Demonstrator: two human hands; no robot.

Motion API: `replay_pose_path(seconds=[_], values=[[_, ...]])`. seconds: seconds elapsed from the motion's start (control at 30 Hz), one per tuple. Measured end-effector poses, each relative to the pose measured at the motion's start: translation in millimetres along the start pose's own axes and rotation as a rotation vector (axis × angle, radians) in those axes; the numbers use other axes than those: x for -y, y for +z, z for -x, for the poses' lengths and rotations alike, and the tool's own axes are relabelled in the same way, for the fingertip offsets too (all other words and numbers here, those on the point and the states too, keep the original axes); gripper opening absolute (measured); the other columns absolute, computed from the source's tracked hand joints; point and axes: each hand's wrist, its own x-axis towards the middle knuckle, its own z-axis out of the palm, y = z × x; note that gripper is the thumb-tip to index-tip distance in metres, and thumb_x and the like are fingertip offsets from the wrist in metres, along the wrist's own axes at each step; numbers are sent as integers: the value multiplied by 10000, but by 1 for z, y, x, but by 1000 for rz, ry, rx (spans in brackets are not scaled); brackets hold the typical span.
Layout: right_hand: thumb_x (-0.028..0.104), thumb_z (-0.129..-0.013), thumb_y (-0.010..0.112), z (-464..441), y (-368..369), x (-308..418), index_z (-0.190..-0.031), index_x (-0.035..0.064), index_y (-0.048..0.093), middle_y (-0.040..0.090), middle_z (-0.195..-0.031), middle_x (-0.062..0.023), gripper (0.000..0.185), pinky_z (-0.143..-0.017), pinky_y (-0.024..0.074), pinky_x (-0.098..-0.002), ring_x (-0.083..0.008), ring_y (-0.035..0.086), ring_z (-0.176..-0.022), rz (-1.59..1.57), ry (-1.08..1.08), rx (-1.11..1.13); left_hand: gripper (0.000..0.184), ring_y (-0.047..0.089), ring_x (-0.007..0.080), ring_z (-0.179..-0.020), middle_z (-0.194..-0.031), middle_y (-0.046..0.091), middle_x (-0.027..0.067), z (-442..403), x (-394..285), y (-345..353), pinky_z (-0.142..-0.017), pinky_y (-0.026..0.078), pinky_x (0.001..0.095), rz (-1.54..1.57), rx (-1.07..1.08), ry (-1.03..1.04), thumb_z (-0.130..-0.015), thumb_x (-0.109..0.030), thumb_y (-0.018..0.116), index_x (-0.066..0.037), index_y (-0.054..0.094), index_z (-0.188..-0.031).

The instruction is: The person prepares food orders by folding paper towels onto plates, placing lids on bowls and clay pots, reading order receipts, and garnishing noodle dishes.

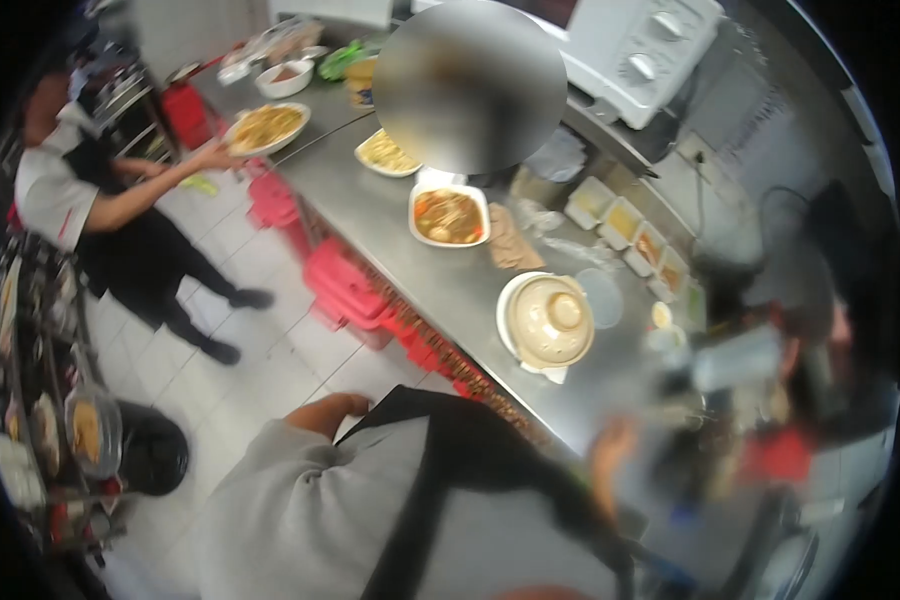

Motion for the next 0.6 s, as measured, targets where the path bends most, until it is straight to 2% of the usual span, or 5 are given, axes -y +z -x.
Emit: replay_pose_path(seconds=[0.07, 0.13, 0.2, 0.33, 0.6], values=[[83, -813, 550, 3, 5, -9, -1024, 4, 578, 542, -1082, -191, 227, -900, 378, -443, -357, 498, -1006, 22, -56, 10, 351, 572, 208, -937, -1058, 625, 107, 92, 47, 84, -801, 469, 390, 167, -381, 231, -884, -292, 522, -50, 593, -1128], [89, -810, 557, -2, 2, -9, -1032, 8, 579, 543, -1073, -191, 238, -890, 381, -445, -358, 499, -1001, 42, -116, -7, 464, 542, 274, -1072, -1149, 599, 123, 95, 21, 80, -922, 421, 390, 488, -128, -192, -821, -370, 585, -112, 554, -1206], [115, -806, 573, -1, -2, -7, -1039, 19, 583, 544, -1073, -189, 252, -881, 385, -443, -359, 499, -1004, 83, -119, 22, 531, 553, 313, -1096, -1128, 618, 142, 124, -14, 31, -953, 423, 384, 347, -18, -363, -770, -413, 634, -136, 558, -1215], [169, -794, 602, -2, -10, -2, -1051, 54, 593, 543, -1082, -184, 282, -871, 387, -443, -361, 500, -1008, 129, -128, 54, 522, 565, 334, -1072, -1115, 615, 181, 153, -18, 4, -922, 446, 389, 494, -384, -601, -776, -431, 616, -101, 578, -1178], [219, -798, 606, 3, -8, -15, -1073, 96, 599, 512, -1202, -164, 302, -936, 340, -461, -343, 465, -1119, 28, -161, 90, 443, 610, 286, -983, -1004, 660, 148, 149, -115, 23, -869, 468, 354, 548, -374, -393, -799, -374, 626, -85, 611, -1135]])
